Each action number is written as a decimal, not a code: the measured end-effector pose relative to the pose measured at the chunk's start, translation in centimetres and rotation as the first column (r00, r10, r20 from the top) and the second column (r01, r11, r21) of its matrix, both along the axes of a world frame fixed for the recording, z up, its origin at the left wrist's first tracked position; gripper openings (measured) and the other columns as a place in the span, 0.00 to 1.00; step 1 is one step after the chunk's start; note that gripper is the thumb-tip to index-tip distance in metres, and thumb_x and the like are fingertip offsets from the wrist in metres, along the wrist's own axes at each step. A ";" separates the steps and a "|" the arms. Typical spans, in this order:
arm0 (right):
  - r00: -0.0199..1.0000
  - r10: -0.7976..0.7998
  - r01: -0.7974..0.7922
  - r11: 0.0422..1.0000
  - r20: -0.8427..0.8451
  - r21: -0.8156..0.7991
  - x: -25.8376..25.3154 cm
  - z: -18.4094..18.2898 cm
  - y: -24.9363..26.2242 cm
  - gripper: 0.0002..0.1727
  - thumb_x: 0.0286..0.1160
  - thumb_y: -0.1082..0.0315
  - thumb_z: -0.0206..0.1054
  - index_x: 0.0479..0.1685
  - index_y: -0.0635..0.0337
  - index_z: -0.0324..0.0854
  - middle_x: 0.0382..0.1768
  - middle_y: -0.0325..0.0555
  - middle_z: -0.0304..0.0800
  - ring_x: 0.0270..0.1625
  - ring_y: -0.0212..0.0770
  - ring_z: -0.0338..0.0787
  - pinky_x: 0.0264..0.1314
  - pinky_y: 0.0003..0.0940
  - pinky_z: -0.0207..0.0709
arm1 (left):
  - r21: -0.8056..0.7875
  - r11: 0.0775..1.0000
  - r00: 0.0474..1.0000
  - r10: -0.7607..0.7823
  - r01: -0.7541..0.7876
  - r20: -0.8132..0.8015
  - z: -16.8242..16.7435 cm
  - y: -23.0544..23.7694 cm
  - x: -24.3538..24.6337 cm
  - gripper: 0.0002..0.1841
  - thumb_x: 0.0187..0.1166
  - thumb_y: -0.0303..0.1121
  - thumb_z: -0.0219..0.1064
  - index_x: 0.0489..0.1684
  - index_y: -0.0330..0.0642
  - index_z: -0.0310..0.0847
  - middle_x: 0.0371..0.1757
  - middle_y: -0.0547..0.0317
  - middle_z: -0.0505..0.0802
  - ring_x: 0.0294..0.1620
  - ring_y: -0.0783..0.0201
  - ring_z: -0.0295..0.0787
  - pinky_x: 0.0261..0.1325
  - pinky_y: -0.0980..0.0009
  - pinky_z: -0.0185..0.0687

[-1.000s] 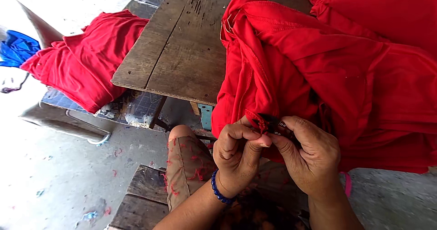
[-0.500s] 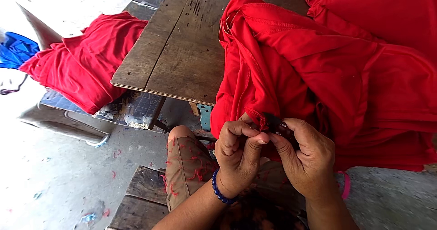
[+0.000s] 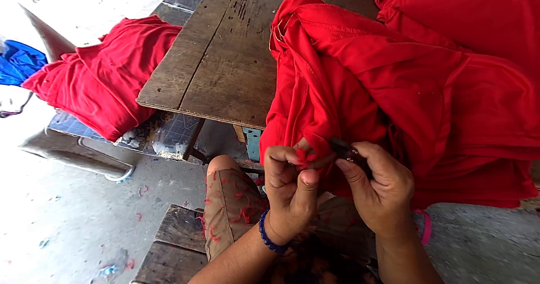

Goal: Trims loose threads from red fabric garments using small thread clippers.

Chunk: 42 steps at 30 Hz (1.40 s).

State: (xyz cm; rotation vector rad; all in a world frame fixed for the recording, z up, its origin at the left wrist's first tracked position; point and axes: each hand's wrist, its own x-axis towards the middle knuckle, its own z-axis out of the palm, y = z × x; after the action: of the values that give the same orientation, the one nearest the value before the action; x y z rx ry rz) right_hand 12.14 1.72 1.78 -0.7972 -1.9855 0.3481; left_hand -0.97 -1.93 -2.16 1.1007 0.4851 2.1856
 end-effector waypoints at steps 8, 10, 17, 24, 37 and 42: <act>0.955 0.166 -0.219 0.953 -0.247 -0.208 0.8 -0.2 0.0 0.06 0.87 0.63 0.63 0.48 0.54 0.79 0.35 0.22 0.81 0.37 0.11 0.78 0.41 0.07 0.73 | -0.121 0.993 0.991 0.016 0.001 0.137 1.3 0.1 -1.0 0.28 0.66 0.13 0.76 0.66 0.43 0.78 0.58 0.57 0.92 0.51 0.66 0.95 0.53 0.68 0.95; 0.957 0.171 -0.217 0.958 -0.234 -0.188 0.8 -0.2 -0.1 0.07 0.86 0.63 0.64 0.47 0.56 0.80 0.35 0.24 0.82 0.38 0.11 0.79 0.43 0.07 0.75 | -0.150 0.988 0.992 0.055 -0.037 0.112 1.1 0.1 -1.1 0.20 0.70 0.17 0.75 0.61 0.42 0.87 0.56 0.57 0.94 0.50 0.66 0.95 0.53 0.68 0.94; 0.971 0.180 -0.202 0.970 -0.156 -0.136 1.0 0.0 -0.1 0.12 0.89 0.64 0.62 0.44 0.65 0.83 0.33 0.29 0.85 0.39 0.11 0.80 0.44 0.07 0.75 | -0.203 0.979 0.978 0.036 0.006 0.203 1.3 -0.1 -1.4 0.05 0.86 0.27 0.64 0.50 0.45 0.85 0.42 0.61 0.94 0.41 0.68 0.95 0.47 0.67 0.95; 0.955 0.201 -0.245 0.949 -0.220 -0.199 0.8 -0.7 0.2 0.09 0.87 0.62 0.64 0.50 0.59 0.81 0.38 0.24 0.84 0.43 0.12 0.81 0.49 0.09 0.77 | -0.149 0.959 0.903 -0.167 0.243 0.397 2.3 -0.5 -2.2 0.10 0.96 0.40 0.45 0.58 0.50 0.70 0.59 0.50 0.91 0.41 0.59 0.97 0.40 0.66 0.96; 0.989 -0.051 0.058 0.997 -0.135 0.048 -0.7 -2.5 0.9 0.24 0.62 0.66 0.83 0.58 0.64 0.85 0.32 0.38 0.89 0.33 0.19 0.81 0.39 0.11 0.75 | -0.206 0.977 0.970 -0.002 0.053 0.243 1.7 0.5 -2.4 0.19 0.76 0.16 0.68 0.65 0.41 0.85 0.52 0.52 0.95 0.47 0.65 0.95 0.50 0.68 0.94; 0.989 -0.112 0.134 0.959 -0.101 0.249 -0.4 -1.5 0.7 0.09 0.79 0.69 0.67 0.48 0.63 0.89 0.31 0.44 0.83 0.36 0.24 0.80 0.42 0.13 0.73 | -0.150 0.946 0.956 0.275 -0.287 -0.097 1.9 1.1 -2.7 0.09 0.80 0.23 0.69 0.53 0.40 0.91 0.51 0.61 0.84 0.41 0.71 0.90 0.37 0.75 0.95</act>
State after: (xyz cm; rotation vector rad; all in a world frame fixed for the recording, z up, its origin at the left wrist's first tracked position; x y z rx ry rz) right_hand 11.74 2.44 0.24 -0.7239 -1.8441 0.0492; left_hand -3.68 -0.86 -0.27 1.0803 0.8869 2.3030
